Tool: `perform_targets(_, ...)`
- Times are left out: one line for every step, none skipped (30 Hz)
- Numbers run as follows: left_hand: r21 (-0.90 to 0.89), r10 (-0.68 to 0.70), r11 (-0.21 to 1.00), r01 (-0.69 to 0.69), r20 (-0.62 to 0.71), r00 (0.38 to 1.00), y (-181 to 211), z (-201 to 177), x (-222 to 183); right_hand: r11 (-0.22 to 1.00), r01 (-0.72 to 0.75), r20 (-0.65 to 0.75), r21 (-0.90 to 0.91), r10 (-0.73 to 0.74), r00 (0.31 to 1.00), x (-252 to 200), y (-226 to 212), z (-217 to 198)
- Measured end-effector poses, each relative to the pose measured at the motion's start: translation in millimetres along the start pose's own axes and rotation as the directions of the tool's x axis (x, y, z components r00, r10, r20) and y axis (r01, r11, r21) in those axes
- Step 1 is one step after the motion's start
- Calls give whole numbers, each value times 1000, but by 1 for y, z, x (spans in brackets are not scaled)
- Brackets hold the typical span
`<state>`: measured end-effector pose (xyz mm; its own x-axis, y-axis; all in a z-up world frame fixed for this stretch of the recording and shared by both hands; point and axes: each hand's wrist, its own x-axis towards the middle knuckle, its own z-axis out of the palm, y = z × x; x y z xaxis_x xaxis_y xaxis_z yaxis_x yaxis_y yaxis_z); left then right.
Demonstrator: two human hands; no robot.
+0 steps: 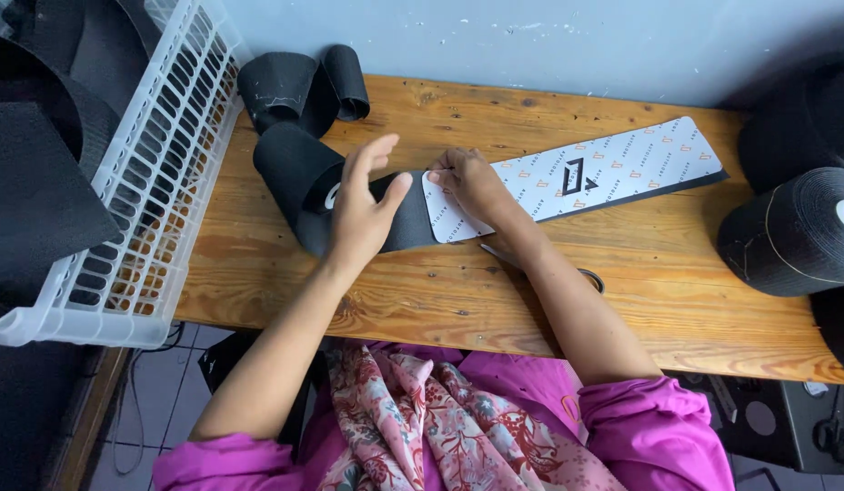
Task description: Cutting black adhesive material with scissors and applying it to a white template
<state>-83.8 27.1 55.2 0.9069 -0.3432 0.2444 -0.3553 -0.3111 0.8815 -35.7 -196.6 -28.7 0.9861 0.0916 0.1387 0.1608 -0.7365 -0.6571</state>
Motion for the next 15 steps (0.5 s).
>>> perform_targets(-153, 10, 988, -30, -129, 992, 10, -2, -18, 1000, 9, -3, -2, -9, 1000, 1, 3, 0)
perform_targets(-150, 9, 988, -29, -129, 992, 7, 6, -39, 1000, 9, -3, 1, -9, 1000, 0, 2, -2)
perform_targets(-407, -178, 901, 151, -29, 984, 5, 15, -60, 1000, 5, -1, -4, -5, 1000, 0, 1, -3)
perform_targets(-614, -327, 719, 325, 114, 938, 2, 23, -81, 1000, 1, 1, -10, -1, 1000, -1, -1, -5)
perform_targets(-611, -327, 722, 325, 114, 938, -2, 31, -93, 1000, 2, -1, -7, -2, 1000, -2, -1, -8)
perform_targets(-703, -413, 578, 414, 186, 892, -6, 39, -105, 1000, 18, 6, -16, -18, 1000, -3, -1, -11)
perform_targets(-771, -482, 412, 486, 268, 834, -10, 46, -118, 999, 35, 15, -26, -34, 999, -5, -1, -14)
perform_targets(-770, -483, 414, 486, 266, 834, 2, 46, -115, 999, 36, 15, -22, -36, 999, -7, -3, -15)
perform_targets(-806, -498, 379, 455, 236, 834, 13, 46, -114, 1000, 20, 17, -20, -20, 1000, -10, -6, -16)
perform_targets(-839, -514, 345, 421, 206, 833, 24, 47, -112, 1000, 4, 18, -18, -3, 1000, -12, -8, -17)
perform_targets(-839, -512, 347, 419, 204, 834, 11, 57, -108, 1000, 6, 16, -18, -6, 1000, -11, -10, -17)
perform_targets(-865, -506, 341, 368, 161, 847, -3, 67, -103, 1000, -24, 12, 2, 24, 1000, -10, -11, -18)
perform_targets(-888, -503, 334, 316, 116, 856, -16, 77, -99, 998, -54, 11, 25, 54, 998, -9, -13, -18)
perform_targets(-888, -504, 336, 315, 113, 856, -38, 88, -95, 998, -52, 12, 27, 52, 999, -11, -15, -19)
perform_targets(-918, -539, 291, 269, 75, 839, -60, 100, -91, 998, -44, 24, 42, 43, 999, -13, -16, -21)
